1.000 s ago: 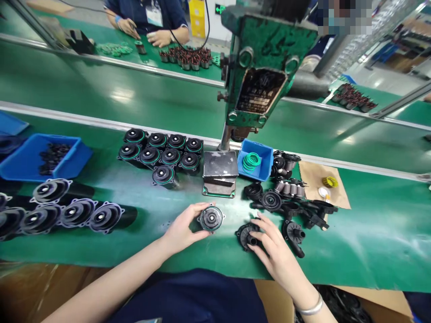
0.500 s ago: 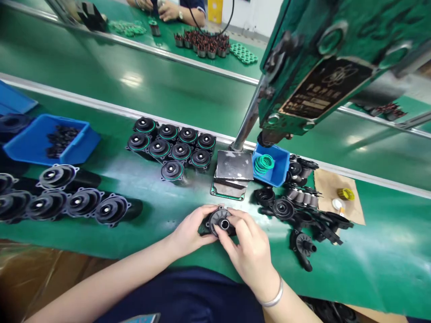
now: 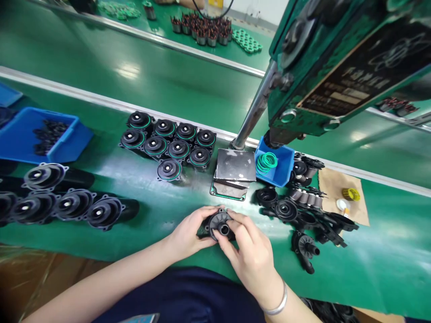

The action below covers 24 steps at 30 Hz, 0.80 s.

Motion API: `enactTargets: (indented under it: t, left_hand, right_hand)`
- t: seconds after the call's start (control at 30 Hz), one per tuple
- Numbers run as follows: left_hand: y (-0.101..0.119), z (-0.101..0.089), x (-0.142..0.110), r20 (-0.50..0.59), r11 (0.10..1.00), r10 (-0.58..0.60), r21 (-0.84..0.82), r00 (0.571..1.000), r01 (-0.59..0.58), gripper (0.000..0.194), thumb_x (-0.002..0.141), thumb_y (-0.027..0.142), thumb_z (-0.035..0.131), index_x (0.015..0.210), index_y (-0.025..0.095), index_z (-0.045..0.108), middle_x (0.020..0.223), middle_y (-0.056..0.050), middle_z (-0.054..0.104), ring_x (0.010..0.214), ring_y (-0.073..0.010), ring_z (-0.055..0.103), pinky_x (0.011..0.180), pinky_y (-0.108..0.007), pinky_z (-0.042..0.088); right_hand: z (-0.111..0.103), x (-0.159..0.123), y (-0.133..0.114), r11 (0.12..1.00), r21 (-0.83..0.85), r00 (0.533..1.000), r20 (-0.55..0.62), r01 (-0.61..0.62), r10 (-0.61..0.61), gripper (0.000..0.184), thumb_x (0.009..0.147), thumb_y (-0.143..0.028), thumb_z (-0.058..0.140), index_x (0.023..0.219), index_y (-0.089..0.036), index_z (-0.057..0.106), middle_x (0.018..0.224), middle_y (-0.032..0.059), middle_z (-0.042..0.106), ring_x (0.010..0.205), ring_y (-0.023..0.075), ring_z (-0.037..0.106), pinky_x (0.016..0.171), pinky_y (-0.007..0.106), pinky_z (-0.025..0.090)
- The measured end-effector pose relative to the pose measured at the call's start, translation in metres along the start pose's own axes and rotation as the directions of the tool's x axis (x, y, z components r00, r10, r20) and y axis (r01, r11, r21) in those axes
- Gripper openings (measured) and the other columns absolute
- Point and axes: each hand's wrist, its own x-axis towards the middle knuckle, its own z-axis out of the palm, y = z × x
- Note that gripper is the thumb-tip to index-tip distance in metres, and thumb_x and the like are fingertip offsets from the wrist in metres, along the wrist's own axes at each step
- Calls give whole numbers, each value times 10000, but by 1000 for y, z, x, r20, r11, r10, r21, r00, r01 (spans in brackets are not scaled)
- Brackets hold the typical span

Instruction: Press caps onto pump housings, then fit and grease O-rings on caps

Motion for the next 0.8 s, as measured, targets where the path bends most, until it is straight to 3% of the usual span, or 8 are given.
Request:
enactTargets:
  t: [0.27, 0.57, 0.8]
  left_hand:
    - [-2, 0, -1, -13, 1000, 24, 9, 1000, -24, 657, 793, 235, 764, 1343, 221, 405, 1325, -143, 611, 1262, -286, 589, 1047, -458, 530]
    - [1, -2, 0, 16, 999, -27, 20, 1000, 27, 678, 794, 227, 756, 1358, 238, 380, 1316, -137, 608, 1255, -296, 594, 1041, -470, 534]
    - [-4, 2, 0, 41, 978, 162, 128, 986, -166, 646, 827, 155, 692, 1384, 309, 405, 1359, -116, 527, 1264, -259, 578, 1018, -398, 550]
  right_hand:
    - [-3, 2, 1, 1000, -18, 1000, 11, 18, -18, 216, 866, -195, 683, 1034, -136, 562, 1099, 125, 652, 998, 148, 666, 848, 248, 586]
    - [-3, 0, 2, 1000, -18, 1000, 20, -15, 15, 210, 868, -201, 678, 1029, -150, 553, 1101, 115, 646, 992, 147, 668, 817, 240, 593]
    - [9, -4, -2, 999, 9, 999, 10, -34, 34, 166, 904, -202, 627, 1036, -156, 538, 1095, 102, 638, 983, 135, 671, 799, 224, 597]
